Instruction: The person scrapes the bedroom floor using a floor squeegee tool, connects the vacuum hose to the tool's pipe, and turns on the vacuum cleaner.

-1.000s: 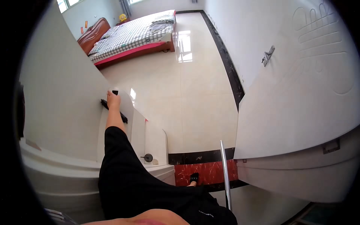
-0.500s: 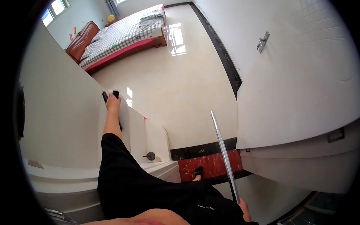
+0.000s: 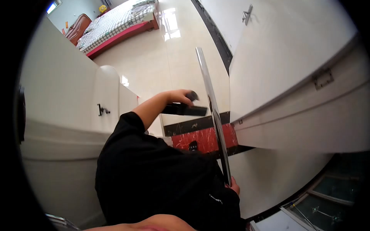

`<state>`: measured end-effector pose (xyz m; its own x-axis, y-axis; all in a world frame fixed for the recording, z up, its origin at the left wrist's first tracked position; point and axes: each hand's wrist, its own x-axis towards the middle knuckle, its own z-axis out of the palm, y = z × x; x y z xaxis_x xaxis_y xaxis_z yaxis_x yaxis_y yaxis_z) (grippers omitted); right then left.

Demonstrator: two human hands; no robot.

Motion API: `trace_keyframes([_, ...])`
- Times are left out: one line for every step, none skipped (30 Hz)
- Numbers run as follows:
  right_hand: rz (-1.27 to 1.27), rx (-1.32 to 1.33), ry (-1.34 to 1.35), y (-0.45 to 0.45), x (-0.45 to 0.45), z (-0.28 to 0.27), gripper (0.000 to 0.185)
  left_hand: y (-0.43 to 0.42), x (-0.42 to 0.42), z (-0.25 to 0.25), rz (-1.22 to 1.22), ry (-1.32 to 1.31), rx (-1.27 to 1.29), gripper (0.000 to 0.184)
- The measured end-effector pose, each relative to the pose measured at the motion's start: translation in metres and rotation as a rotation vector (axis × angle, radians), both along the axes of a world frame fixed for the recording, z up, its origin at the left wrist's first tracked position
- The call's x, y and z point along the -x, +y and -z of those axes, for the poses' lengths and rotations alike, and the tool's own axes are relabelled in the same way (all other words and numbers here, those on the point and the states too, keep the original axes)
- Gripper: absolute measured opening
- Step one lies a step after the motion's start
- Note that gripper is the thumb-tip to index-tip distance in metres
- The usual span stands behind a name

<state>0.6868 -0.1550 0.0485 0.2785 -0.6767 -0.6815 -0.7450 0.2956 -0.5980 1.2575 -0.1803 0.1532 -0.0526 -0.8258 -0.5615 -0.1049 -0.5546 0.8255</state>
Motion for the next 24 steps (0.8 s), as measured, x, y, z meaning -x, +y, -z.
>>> trace_keyframes([-0.071, 0.016, 0.088, 0.010, 0.018, -0.003, 0.050, -0.005, 0.033, 0.005, 0.046, 0.114, 0.110, 0.050])
trace_keyframes([-0.080, 0.015, 0.120, 0.017, 0.032, -0.004, 0.049, -0.008, 0.062, 0.007, 0.095, 0.226, 0.222, 0.050])
trace_keyframes([-0.070, 0.005, 0.122, 0.025, 0.050, -0.002, 0.048, -0.009, 0.092, 0.009, 0.107, 0.302, 0.181, 0.050])
trace_keyframes([-0.055, 0.001, 0.119, 0.033, 0.066, 0.001, 0.047, -0.012, 0.116, 0.008, 0.121, 0.376, 0.141, 0.050])
trace_keyframes([-0.035, -0.009, 0.113, 0.042, 0.083, 0.004, 0.046, -0.014, 0.138, 0.008, 0.131, 0.399, 0.210, 0.051])
trace_keyframes([-0.011, -0.011, 0.105, 0.051, 0.099, 0.008, 0.046, -0.015, 0.160, 0.009, 0.146, 0.400, 0.209, 0.051])
trace_keyframes([0.015, -0.015, 0.096, 0.059, 0.115, 0.011, 0.045, -0.016, 0.181, 0.008, 0.132, 0.446, 0.179, 0.052])
trace_keyframes([0.038, -0.018, 0.084, 0.067, 0.129, 0.014, 0.044, -0.017, 0.202, 0.006, 0.116, 0.490, 0.149, 0.052])
trace_keyframes([0.062, -0.017, 0.074, 0.076, 0.143, 0.017, 0.043, -0.015, 0.224, -0.002, 0.169, 0.449, 0.228, 0.053])
trace_keyframes([0.088, -0.017, 0.064, 0.084, 0.156, 0.020, 0.042, -0.013, 0.247, -0.006, 0.225, 0.432, 0.300, 0.056])
trace_keyframes([0.119, -0.019, 0.051, 0.095, 0.169, 0.022, 0.041, -0.014, 0.267, -0.009, 0.333, 0.260, 0.445, 0.058])
trace_keyframes([0.146, -0.022, 0.038, 0.105, 0.178, 0.024, 0.040, -0.014, 0.288, -0.015, 0.447, 0.091, 0.589, 0.060])
trace_keyframes([0.183, -0.016, 0.018, 0.116, 0.187, 0.026, 0.039, -0.010, 0.312, -0.022, 0.504, 0.128, 0.572, 0.062])
trace_keyframes([0.226, -0.006, -0.007, 0.129, 0.195, 0.026, 0.038, -0.005, 0.338, -0.025, 0.502, 0.144, 0.590, 0.061])
trace_keyframes([0.281, 0.006, -0.029, 0.143, 0.201, 0.026, 0.038, -0.003, 0.361, -0.021, 0.523, 0.138, 0.645, 0.061])
trace_keyframes([0.330, 0.020, -0.064, 0.157, 0.205, 0.027, 0.037, -0.002, 0.381, -0.018, 0.564, 0.144, 0.700, 0.061])
trace_keyframes([0.372, 0.043, -0.107, 0.170, 0.206, 0.029, 0.036, 0.000, 0.404, -0.027, 0.619, 0.132, 0.730, 0.061])
trace_keyframes([0.408, 0.069, -0.148, 0.179, 0.204, 0.030, 0.035, -0.005, 0.416, -0.029, 0.685, 0.121, 0.820, 0.061])
trace_keyframes([0.416, 0.103, -0.197, 0.191, 0.200, 0.032, 0.035, -0.009, 0.427, -0.031, 0.734, 0.175, 0.811, 0.061])
trace_keyframes([0.386, 0.135, -0.256, 0.197, 0.196, 0.035, 0.034, -0.014, 0.435, -0.033, 0.772, 0.221, 0.800, 0.061])
trace_keyframes([0.371, 0.178, -0.314, 0.198, 0.195, 0.037, 0.033, -0.023, 0.452, -0.039, 0.837, 0.230, 0.799, 0.061])
trace_keyframes([0.334, 0.185, -0.337, 0.198, 0.185, 0.036, 0.033, -0.028, 0.460, -0.044, 0.890, 0.233, 0.799, 0.061])
trace_keyframes([0.310, 0.158, -0.358, 0.192, 0.175, 0.030, 0.036, -0.030, 0.467, -0.055, 0.949, 0.262, 0.808, 0.060])
trace_keyframes([0.272, 0.135, -0.367, 0.185, 0.139, 0.025, 0.040, -0.030, 0.450, -0.053, 1.023, 0.272, 0.887, 0.060])
